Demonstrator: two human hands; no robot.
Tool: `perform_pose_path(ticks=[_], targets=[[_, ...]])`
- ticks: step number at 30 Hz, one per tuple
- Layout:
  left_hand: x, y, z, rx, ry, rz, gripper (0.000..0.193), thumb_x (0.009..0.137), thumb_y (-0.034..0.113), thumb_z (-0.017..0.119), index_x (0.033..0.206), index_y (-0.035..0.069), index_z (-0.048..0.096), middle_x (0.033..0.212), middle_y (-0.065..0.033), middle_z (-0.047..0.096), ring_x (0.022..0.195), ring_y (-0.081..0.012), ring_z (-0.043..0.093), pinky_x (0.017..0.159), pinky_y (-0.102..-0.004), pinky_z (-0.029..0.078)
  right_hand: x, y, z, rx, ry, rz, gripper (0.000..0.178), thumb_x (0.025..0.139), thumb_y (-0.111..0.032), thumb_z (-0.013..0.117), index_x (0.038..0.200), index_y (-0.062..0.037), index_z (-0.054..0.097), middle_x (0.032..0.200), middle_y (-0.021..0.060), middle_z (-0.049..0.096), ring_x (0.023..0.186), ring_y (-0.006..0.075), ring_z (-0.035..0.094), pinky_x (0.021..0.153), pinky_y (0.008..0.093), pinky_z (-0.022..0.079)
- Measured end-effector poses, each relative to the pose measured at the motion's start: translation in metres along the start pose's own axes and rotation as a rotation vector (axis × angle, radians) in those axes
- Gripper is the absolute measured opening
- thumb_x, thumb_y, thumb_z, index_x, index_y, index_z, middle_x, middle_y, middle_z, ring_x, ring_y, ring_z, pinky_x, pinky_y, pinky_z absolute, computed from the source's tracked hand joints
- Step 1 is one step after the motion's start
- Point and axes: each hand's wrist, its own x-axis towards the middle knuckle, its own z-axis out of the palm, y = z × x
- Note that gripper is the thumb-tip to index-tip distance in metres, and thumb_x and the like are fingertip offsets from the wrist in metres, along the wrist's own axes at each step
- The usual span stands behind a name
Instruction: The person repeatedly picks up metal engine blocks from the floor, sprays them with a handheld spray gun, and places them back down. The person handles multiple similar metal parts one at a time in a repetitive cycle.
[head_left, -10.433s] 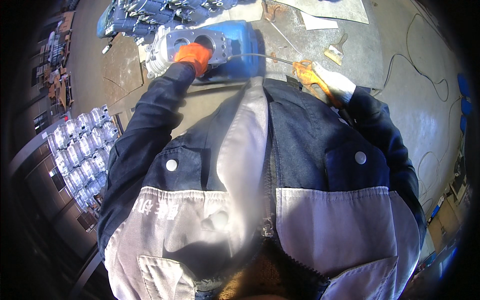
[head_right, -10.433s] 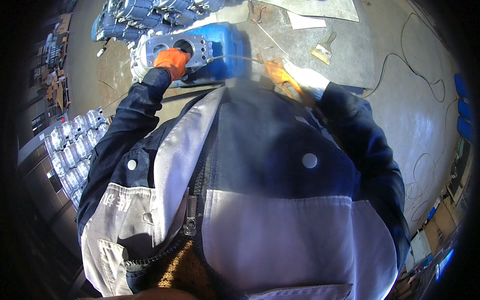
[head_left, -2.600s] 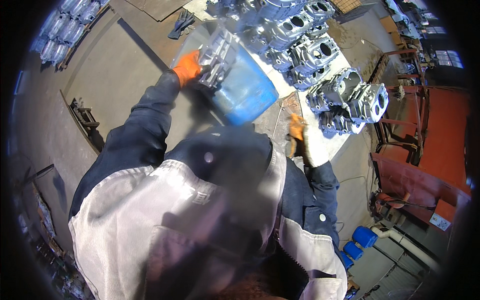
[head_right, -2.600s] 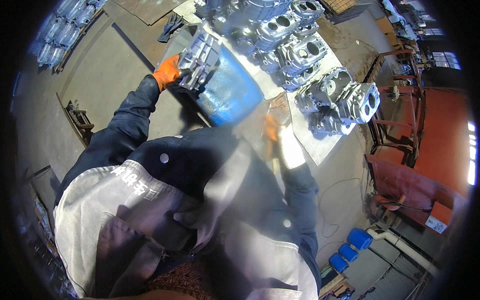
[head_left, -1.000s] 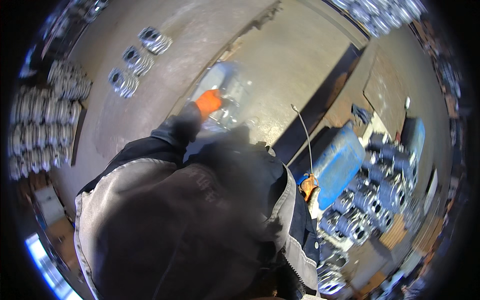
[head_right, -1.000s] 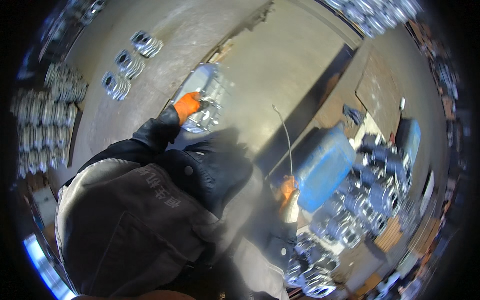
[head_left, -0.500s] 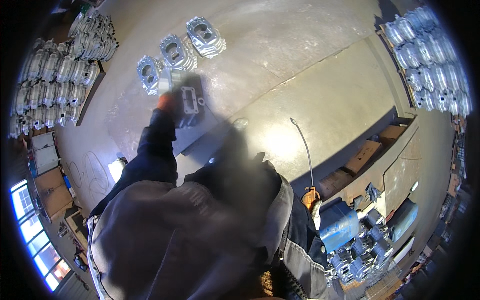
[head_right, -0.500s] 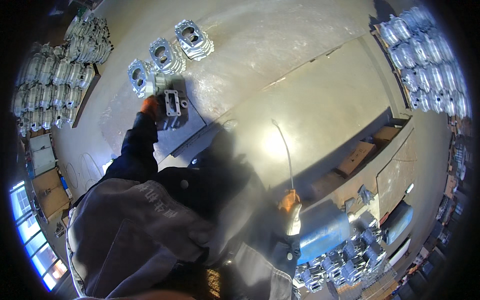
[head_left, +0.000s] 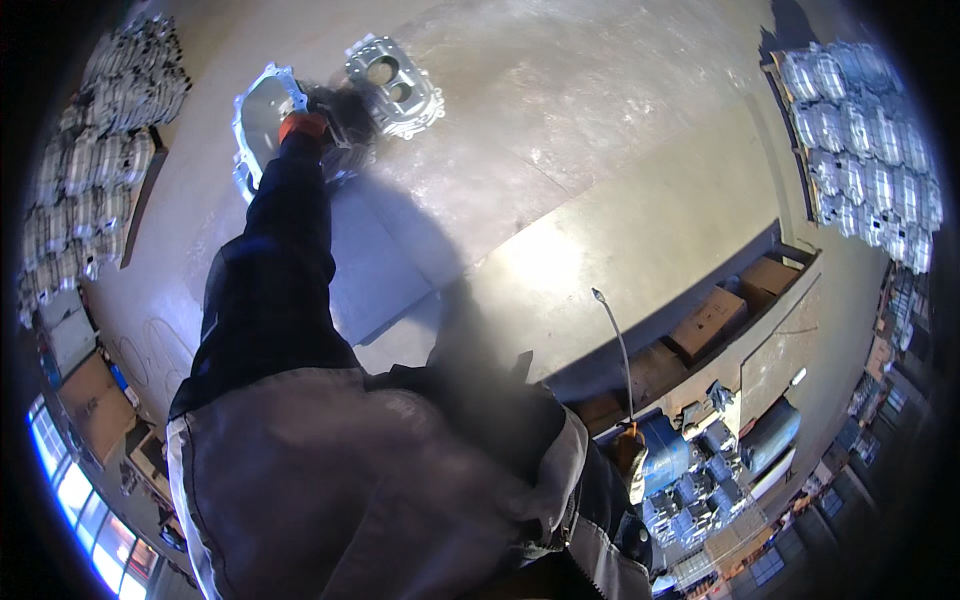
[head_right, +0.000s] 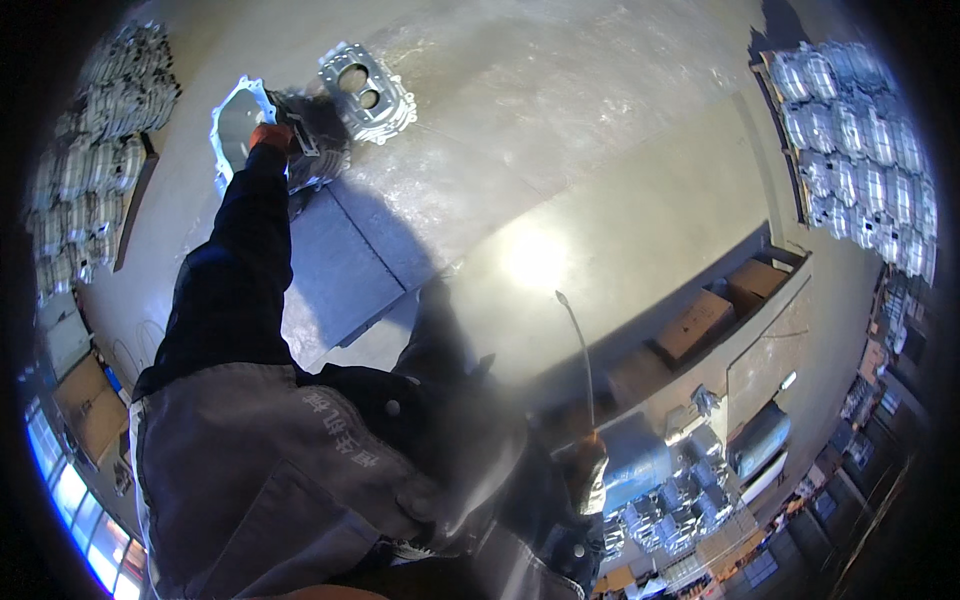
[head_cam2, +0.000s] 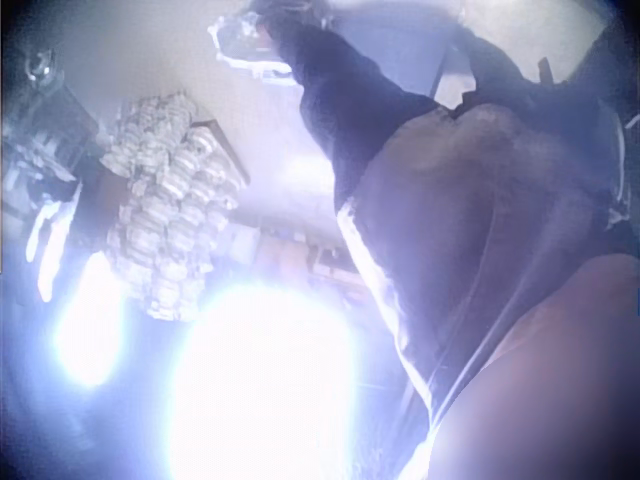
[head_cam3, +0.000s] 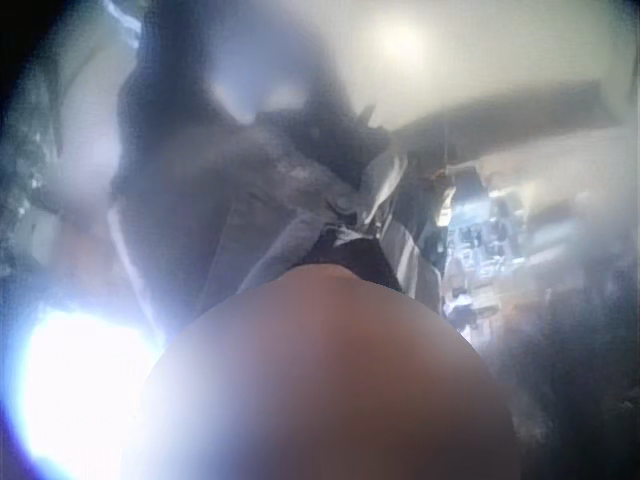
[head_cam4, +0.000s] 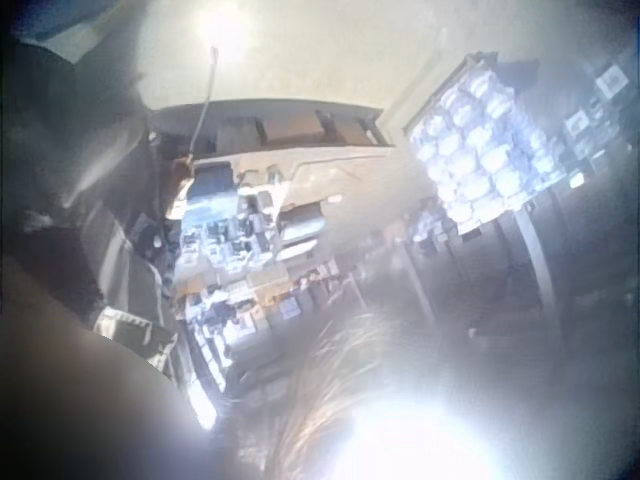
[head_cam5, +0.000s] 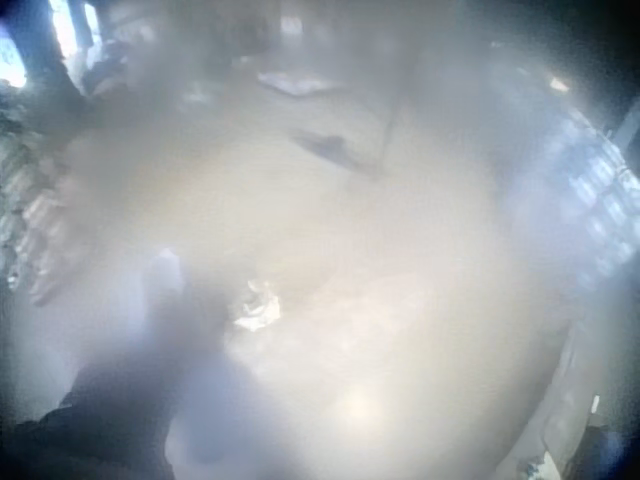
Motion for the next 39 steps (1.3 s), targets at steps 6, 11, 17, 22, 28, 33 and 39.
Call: perform_pose_path(ticks=[6,11,17,22,28,33,39], targets=[[0.028,0.013,0.014,-0.207,-0.025,-0.056,0.033,0.082,0.045,0.057,0.092,0.017,0.071,0.095,-0.0094,0.069,0.092,-0.0263,0.064,0.079,-0.0386,0.050,-0.034,0.006,0.010,0.062,0.010,-0.049,0.060,0.090,-0.057,0.047,0.123,-0.0072,0.051,0.101,0.0064,0.060,0.082,0.0183,0.059,0.074,0.0335,0.049],[-0.078,0.054,-0.063,-1.493,0.448,0.386,0.041,0.082,0.019,0.068,0.116,0.004,0.049,0.105,-0.0096,0.062,0.092,-0.0218,0.060,0.081,-0.0337,0.049,-0.073,0.022,0.006,0.167,0.066,-0.168,0.059,0.090,-0.058,0.046,0.122,-0.0075,0.052,0.097,0.0059,0.061,0.077,0.0178,0.059,0.070,0.0328,0.050],[-0.203,0.187,-0.058,-0.745,0.356,0.108,0.062,0.084,0.037,0.060,0.130,-0.003,0.044,0.119,-0.0216,0.058,0.104,-0.0349,0.059,0.091,-0.0402,0.045,-0.107,0.032,-0.008,0.336,-0.031,-0.244,0.059,0.090,-0.058,0.046,0.121,-0.0080,0.052,0.093,0.0053,0.061,0.071,0.0171,0.060,0.065,0.0320,0.051],[-0.303,0.282,0.018,-0.865,-0.695,0.164,0.070,0.088,0.059,0.049,0.128,0.002,0.045,0.100,-0.0164,0.061,0.082,-0.0319,0.063,0.064,-0.0480,0.049,-0.134,0.086,-0.074,0.585,0.042,-0.245,0.049,0.089,-0.047,0.057,0.118,-0.0080,0.054,0.091,0.0042,0.062,0.072,0.0161,0.061,0.064,0.0311,0.051],[-0.407,0.409,0.097,-0.729,-1.032,0.798,0.071,0.085,0.065,0.048,0.139,0.021,0.033,0.118,-0.0201,0.053,0.086,-0.0367,0.061,0.065,-0.0579,0.049,-0.170,0.207,-0.162,1.141,-0.119,-0.512,0.043,0.088,-0.018,0.059,0.124,0.0045,0.050,0.108,0.0147,0.061,0.095,0.0216,0.061,0.079,0.0327,0.051],[-0.548,0.529,0.104,0.092,-0.906,1.243,0.086,0.076,0.046,0.069,0.145,0.022,0.023,0.130,-0.0234,0.046,0.114,-0.0448,0.046,0.086,-0.0599,0.043,-0.197,0.278,-0.206,1.486,0.167,-0.469,0.044,0.091,-0.014,0.055,0.131,0.0009,0.045,0.125,0.0121,0.055,0.114,0.0183,0.054,0.095,0.0351,0.044],[-0.825,0.592,0.083,0.256,-0.812,1.839,0.108,0.067,0.035,0.081,0.147,0.011,0.011,0.145,-0.0257,0.027,0.134,-0.0456,0.023,0.107,-0.0467,0.030,-0.193,0.351,-0.214,1.673,0.110,-0.956,0.056,0.092,-0.025,0.052,0.137,0.0031,0.033,0.129,0.0238,0.049,0.111,0.0349,0.056,0.099,0.0487,0.043]])
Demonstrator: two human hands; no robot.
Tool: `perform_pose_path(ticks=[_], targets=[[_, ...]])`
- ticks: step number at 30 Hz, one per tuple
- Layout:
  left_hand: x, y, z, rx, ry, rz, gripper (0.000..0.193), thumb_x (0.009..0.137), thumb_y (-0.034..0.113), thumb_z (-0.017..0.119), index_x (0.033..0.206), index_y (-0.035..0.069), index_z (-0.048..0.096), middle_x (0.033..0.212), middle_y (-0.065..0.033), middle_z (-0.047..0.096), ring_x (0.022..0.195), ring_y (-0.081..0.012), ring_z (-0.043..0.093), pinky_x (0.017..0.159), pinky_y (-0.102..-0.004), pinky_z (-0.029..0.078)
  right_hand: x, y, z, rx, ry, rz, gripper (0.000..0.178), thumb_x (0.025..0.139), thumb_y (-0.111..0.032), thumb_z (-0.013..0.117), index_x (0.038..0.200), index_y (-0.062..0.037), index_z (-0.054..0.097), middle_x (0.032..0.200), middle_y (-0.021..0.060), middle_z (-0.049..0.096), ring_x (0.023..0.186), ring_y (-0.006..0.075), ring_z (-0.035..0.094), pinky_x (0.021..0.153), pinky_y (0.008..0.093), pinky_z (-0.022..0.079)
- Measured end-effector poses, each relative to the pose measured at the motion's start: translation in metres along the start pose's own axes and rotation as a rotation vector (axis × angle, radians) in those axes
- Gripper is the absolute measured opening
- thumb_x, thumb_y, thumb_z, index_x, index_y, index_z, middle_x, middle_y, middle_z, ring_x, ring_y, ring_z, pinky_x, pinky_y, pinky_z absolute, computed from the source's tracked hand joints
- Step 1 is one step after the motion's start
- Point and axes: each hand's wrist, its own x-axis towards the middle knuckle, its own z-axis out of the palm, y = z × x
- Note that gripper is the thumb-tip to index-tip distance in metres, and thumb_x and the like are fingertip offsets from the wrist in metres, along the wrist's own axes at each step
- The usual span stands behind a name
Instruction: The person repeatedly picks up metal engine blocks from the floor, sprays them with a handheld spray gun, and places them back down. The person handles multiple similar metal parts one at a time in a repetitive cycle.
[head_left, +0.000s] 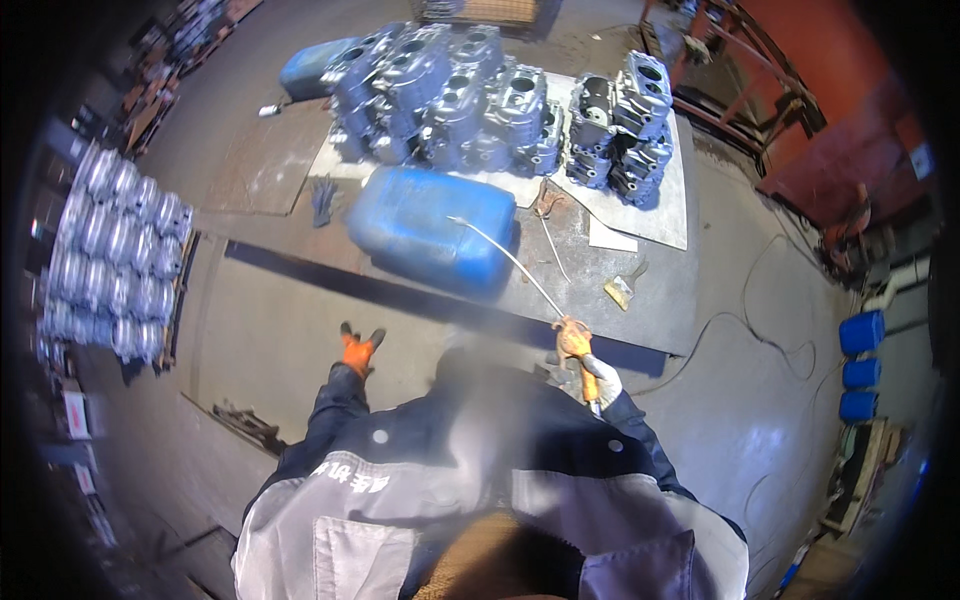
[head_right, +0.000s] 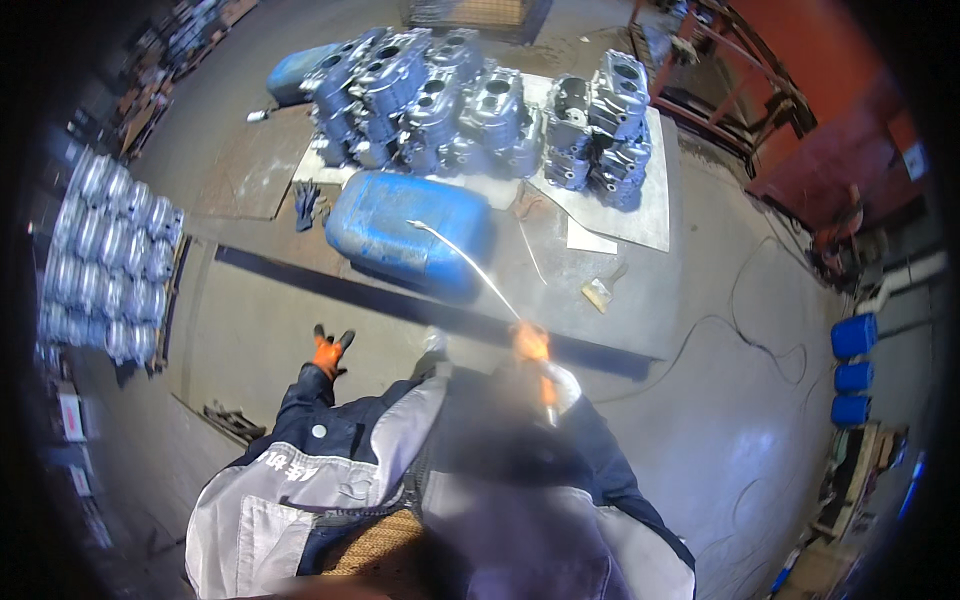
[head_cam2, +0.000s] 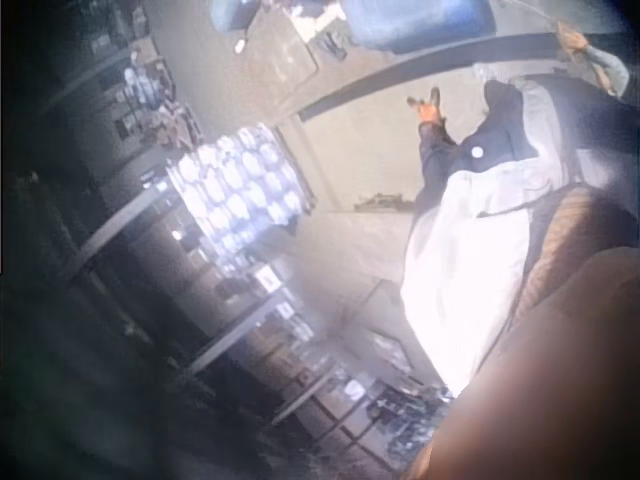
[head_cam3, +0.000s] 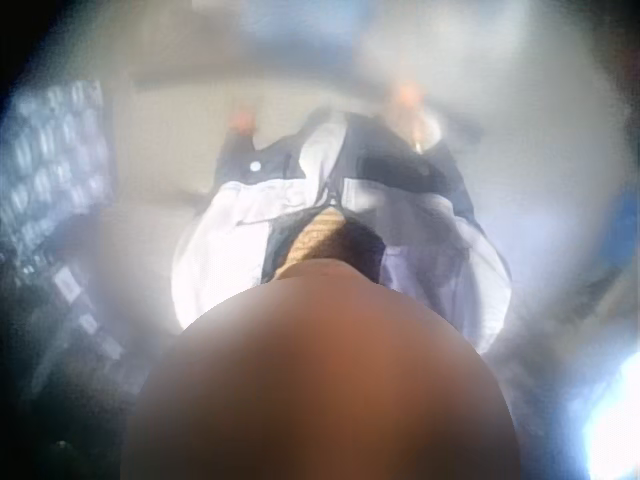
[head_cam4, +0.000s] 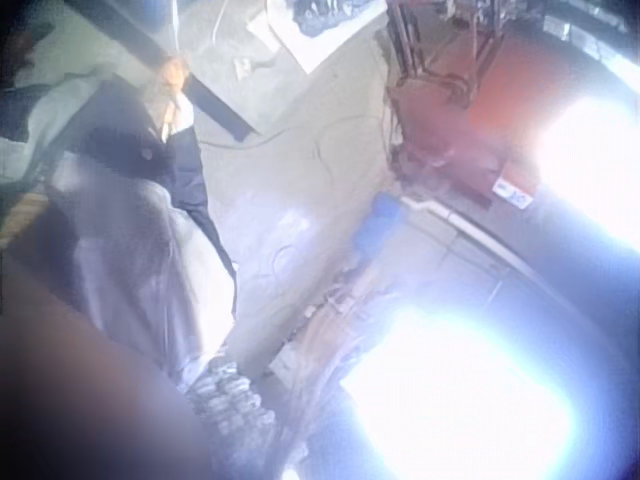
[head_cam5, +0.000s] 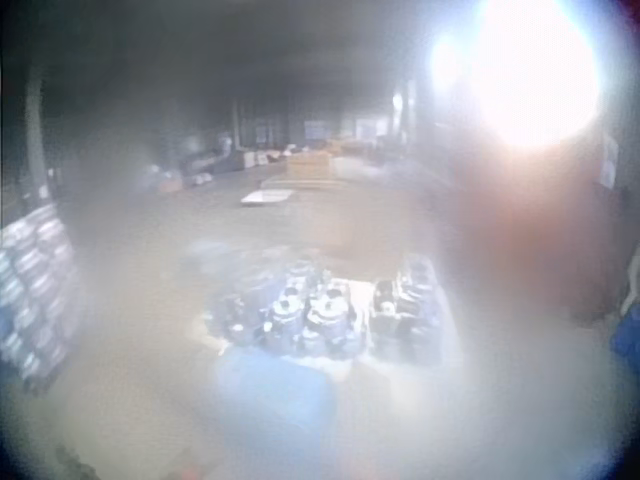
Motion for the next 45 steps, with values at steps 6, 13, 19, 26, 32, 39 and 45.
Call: perform_pose_path(ticks=[6,13,19,26,32,39,45], targets=[[0.142,0.243,0.041,-0.107,0.000,0.486,0.118,0.071,0.039,0.080,0.146,-0.002,-0.001,0.151,-0.0245,0.016,0.140,-0.0320,0.019,0.112,-0.0379,0.023,0.008,-0.022,-0.049,0.009,0.098,-0.323,0.065,0.091,-0.036,0.055,0.139,0.0025,0.031,0.133,0.0254,0.045,0.115,0.0380,0.052,0.103,0.0515,0.037],[0.217,0.492,0.134,0.174,-0.157,1.166,0.083,0.083,0.044,0.064,0.141,-0.002,0.026,0.138,-0.0281,0.038,0.128,-0.0352,0.039,0.103,-0.0365,0.036,0.010,0.023,-0.124,-0.013,0.496,-0.670,0.048,0.091,-0.030,0.057,0.125,0.0030,0.051,0.119,0.0161,0.059,0.108,0.0254,0.057,0.097,0.0388,0.043],[0.252,0.670,0.243,0.251,-0.292,1.427,0.093,0.074,0.040,0.068,0.135,-0.013,0.023,0.117,-0.0367,0.051,0.110,-0.0469,0.051,0.094,-0.0442,0.043,-0.002,0.127,-0.075,-0.779,1.072,-1.047,0.038,0.094,-0.015,0.050,0.130,-0.0009,0.048,0.108,0.0098,0.063,0.083,0.0189,0.061,0.071,0.0318,0.050],[0.282,0.789,0.379,0.568,-0.301,1.242,0.070,0.073,0.039,0.067,0.124,-0.002,0.043,0.120,-0.0264,0.056,0.111,-0.0399,0.056,0.095,-0.0428,0.045,0.030,0.192,0.065,0.555,0.875,-1.256,0.048,0.093,-0.032,0.057,0.128,-0.0009,0.047,0.120,0.0172,0.057,0.106,0.0325,0.057,0.095,0.0452,0.046],[0.309,0.811,0.432,0.692,-0.258,1.187,0.072,0.082,0.042,0.051,0.137,-0.002,0.036,0.121,-0.0276,0.056,0.111,-0.0394,0.057,0.098,-0.0429,0.042,0.069,0.211,0.096,0.724,0.558,-1.351,0.052,0.098,-0.033,0.048,0.136,0.0007,0.037,0.119,0.0151,0.054,0.107,0.0218,0.058,0.087,0.0278,0.049],[0.354,0.841,0.455,1.129,-0.461,1.488,0.045,0.092,0.041,0.034,0.100,0.008,0.064,0.104,-0.0175,0.066,0.100,-0.0359,0.062,0.089,-0.0443,0.045,0.087,0.194,0.121,0.594,1.227,-1.054,0.066,0.087,-0.039,0.063,0.133,0.0028,0.040,0.123,0.0178,0.055,0.104,0.0287,0.058,0.093,0.0405,0.047],[0.429,0.795,0.480,0.932,-0.527,1.836,0.023,0.085,0.029,0.047,0.088,0.010,0.061,0.088,-0.0202,0.065,0.083,-0.0393,0.063,0.071,-0.0453,0.049,0.085,0.196,0.100,0.600,1.083,-1.146,0.048,0.091,-0.036,0.060,0.121,0.0020,0.055,0.104,0.0110,0.063,0.088,0.0193,0.064,0.076,0.0299,0.053]])
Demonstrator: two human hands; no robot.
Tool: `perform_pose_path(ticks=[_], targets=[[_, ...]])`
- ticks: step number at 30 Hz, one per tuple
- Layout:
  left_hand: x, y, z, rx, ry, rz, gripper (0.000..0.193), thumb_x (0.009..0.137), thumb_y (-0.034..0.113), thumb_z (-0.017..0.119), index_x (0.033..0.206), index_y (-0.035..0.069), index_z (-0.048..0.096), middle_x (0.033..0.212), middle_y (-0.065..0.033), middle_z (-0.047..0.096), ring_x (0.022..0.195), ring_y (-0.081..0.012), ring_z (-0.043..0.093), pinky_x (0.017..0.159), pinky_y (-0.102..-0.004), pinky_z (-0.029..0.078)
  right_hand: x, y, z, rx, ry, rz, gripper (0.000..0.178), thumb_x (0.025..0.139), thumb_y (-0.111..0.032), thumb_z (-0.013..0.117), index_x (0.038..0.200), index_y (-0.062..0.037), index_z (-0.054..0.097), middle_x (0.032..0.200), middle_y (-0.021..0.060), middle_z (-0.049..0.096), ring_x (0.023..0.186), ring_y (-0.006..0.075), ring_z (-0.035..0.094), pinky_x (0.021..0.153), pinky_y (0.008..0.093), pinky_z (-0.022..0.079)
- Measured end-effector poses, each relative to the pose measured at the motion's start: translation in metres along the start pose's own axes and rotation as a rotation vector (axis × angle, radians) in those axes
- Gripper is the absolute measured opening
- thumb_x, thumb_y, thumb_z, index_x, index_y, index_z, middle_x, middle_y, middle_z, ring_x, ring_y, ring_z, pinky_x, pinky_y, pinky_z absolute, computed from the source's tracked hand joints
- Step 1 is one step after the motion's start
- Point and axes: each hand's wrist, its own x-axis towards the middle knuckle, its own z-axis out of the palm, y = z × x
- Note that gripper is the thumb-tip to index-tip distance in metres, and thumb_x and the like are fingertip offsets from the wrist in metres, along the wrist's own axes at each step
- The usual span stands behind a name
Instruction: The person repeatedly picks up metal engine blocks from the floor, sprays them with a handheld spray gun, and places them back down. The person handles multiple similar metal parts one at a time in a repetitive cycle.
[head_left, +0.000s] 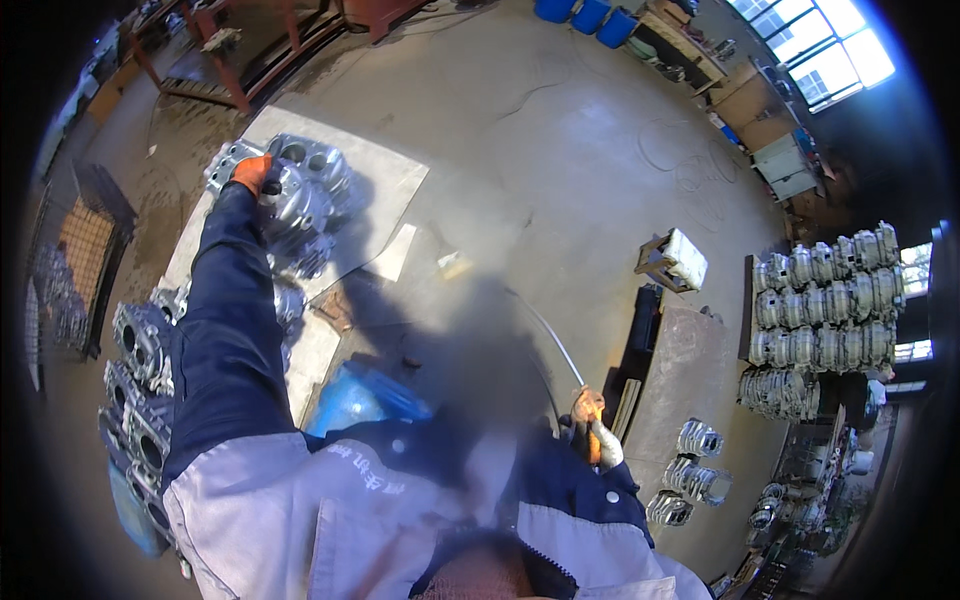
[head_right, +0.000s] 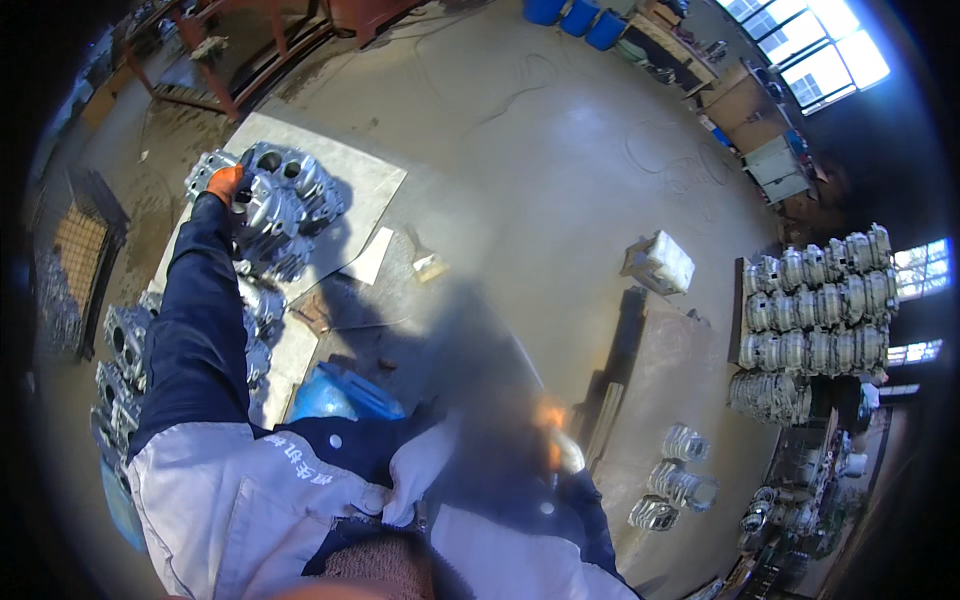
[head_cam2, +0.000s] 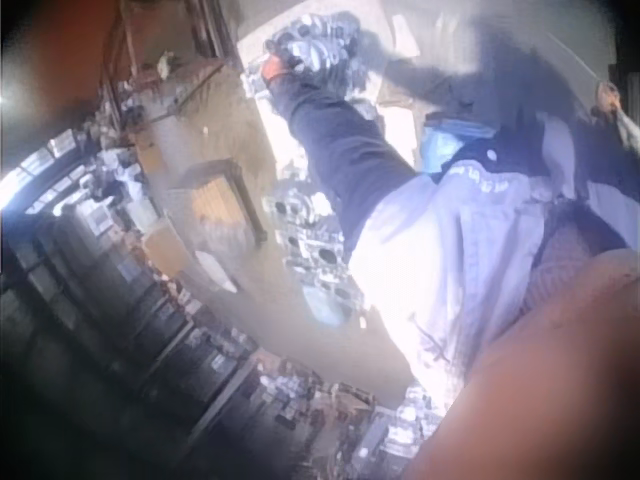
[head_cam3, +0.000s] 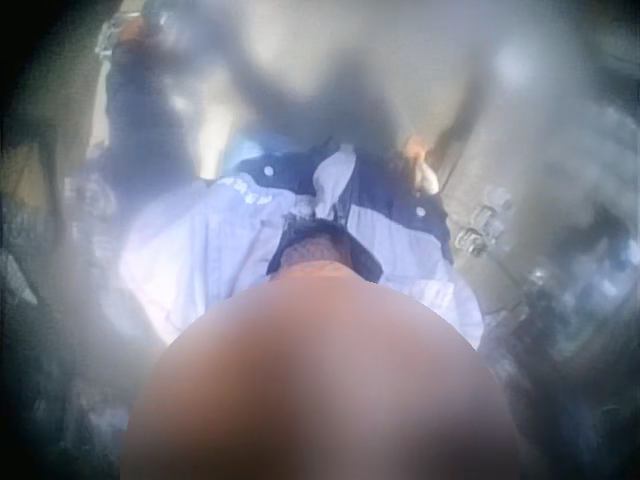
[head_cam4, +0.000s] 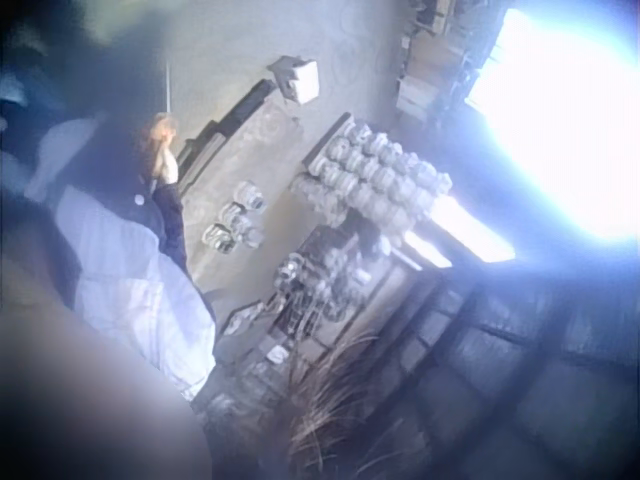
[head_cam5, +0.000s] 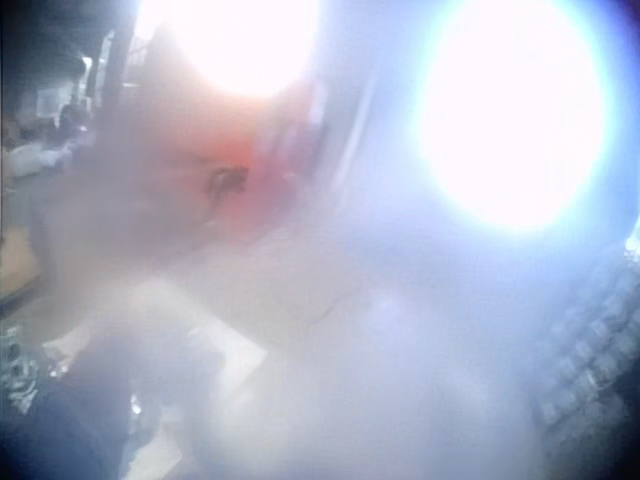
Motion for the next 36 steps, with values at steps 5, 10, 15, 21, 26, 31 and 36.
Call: perform_pose_path(ticks=[5,10,15,21,26,31,36], targets=[[-0.085,-0.003,-0.033,-0.010,0.003,-0.131,0.026,0.085,0.033,0.049,0.090,0.013,0.065,0.085,-0.0181,0.066,0.083,-0.0376,0.063,0.070,-0.0427,0.048,0.034,-0.015,0.015,0.038,-0.142,-0.126,0.054,0.097,-0.034,0.049,0.136,0.0011,0.039,0.131,0.0129,0.050,0.118,0.0214,0.050,0.102,0.0335,0.040],[-0.236,0.093,-0.105,-0.601,-0.105,-0.427,0.043,0.082,0.046,0.066,0.103,0.007,0.066,0.089,-0.0142,0.068,0.080,-0.0252,0.064,0.073,-0.0344,0.049,0.069,-0.056,0.067,0.060,-0.251,-0.049,0.059,0.095,-0.044,0.048,0.135,-0.0010,0.041,0.131,0.0112,0.051,0.118,0.0222,0.051,0.102,0.0357,0.039],[-0.359,0.186,-0.112,-0.635,-0.118,-0.381,0.036,0.073,0.030,0.074,0.098,0.006,0.066,0.086,-0.0132,0.069,0.077,-0.0247,0.064,0.070,-0.0340,0.050,0.089,-0.096,0.149,-0.173,-0.466,0.118,0.061,0.093,-0.049,0.049,0.133,-0.0026,0.043,0.119,0.0131,0.057,0.104,0.0286,0.057,0.090,0.0410,0.047],[-0.473,0.255,-0.054,-0.142,-0.384,-0.278,0.028,0.060,0.019,0.064,0.087,0.011,0.068,0.085,-0.0182,0.065,0.083,-0.0401,0.061,0.074,-0.0476,0.048,0.128,-0.104,0.270,-0.124,-0.452,0.555,0.059,0.095,-0.048,0.044,0.132,-0.0015,0.044,0.116,0.0152,0.058,0.096,0.0294,0.059,0.086,0.0415,0.049],[-0.549,0.316,-0.028,-0.138,-0.045,-0.378,0.011,0.067,0.010,0.059,0.075,0.003,0.059,0.070,-0.0200,0.054,0.068,-0.0385,0.054,0.060,-0.0490,0.040,0.146,-0.056,0.354,-0.865,-0.993,0.377,0.050,0.098,-0.032,0.047,0.136,0.0000,0.041,0.128,0.0108,0.054,0.112,0.0205,0.056,0.093,0.0322,0.047],[-0.556,0.355,-0.012,-0.120,0.200,-0.571,0.005,0.066,0.007,0.057,0.067,0.007,0.053,0.061,-0.0142,0.053,0.067,-0.0345,0.056,0.080,-0.0422,0.046,0.151,-0.007,0.394,-1.676,-1.440,-0.012,0.056,0.097,-0.052,0.036,0.116,-0.0065,0.063,0.080,0.0087,0.065,0.069,0.0153,0.054,0.064,0.0268,0.042],[-0.529,0.401,-0.018,0.010,0.024,-0.873,0.041,0.066,0.015,0.066,0.103,0.002,0.056,0.094,-0.0181,0.063,0.095,-0.0370,0.057,0.085,-0.0438,0.044,0.131,-0.042,0.390,-1.755,-1.722,-0.187,0.060,0.097,-0.052,0.035,0.116,-0.0007,0.061,0.093,0.0168,0.066,0.090,0.0240,0.059,0.081,0.0352,0.044]])
